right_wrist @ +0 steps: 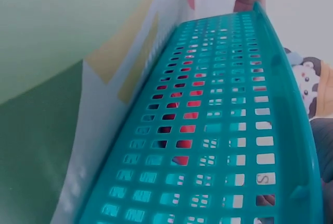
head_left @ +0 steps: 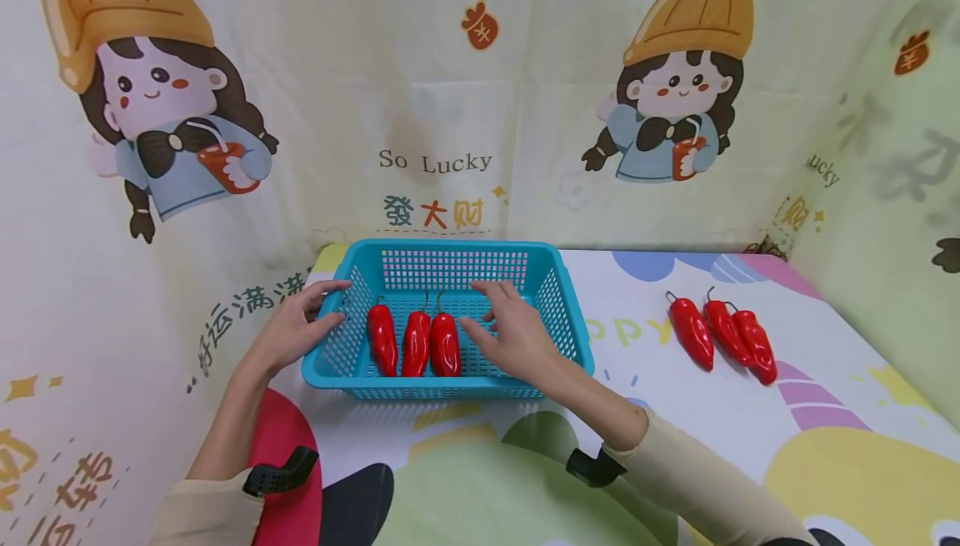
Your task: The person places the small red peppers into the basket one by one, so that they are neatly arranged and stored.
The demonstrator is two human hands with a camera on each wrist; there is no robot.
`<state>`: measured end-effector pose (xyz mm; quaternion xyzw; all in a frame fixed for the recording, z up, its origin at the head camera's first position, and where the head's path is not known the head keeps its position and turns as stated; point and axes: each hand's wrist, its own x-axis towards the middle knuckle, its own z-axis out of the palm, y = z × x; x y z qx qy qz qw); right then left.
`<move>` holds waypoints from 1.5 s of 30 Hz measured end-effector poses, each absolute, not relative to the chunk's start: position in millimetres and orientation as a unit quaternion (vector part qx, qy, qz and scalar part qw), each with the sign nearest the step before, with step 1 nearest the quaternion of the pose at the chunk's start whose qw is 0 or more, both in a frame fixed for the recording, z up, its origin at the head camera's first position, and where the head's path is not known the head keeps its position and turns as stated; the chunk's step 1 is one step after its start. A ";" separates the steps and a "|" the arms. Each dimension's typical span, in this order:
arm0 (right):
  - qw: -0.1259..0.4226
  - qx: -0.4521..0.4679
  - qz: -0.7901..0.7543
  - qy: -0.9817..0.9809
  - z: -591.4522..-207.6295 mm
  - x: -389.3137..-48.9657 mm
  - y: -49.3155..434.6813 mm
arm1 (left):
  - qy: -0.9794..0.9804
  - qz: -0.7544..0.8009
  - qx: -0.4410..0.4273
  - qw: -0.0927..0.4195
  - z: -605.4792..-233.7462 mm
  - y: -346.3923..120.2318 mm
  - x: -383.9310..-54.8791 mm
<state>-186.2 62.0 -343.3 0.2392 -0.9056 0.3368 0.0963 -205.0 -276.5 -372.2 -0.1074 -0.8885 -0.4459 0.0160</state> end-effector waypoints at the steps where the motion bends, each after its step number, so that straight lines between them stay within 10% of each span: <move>1: 0.101 0.240 0.338 -0.904 -343.0 -185.5 63.6 | -0.888 -0.447 -0.107 0.015 -372.2 -276.3 -205.0; 45: 0.187 0.168 0.329 -0.910 -344.5 -170.8 148.9 | -0.890 -0.443 -0.105 0.020 -372.6 -275.4 -204.3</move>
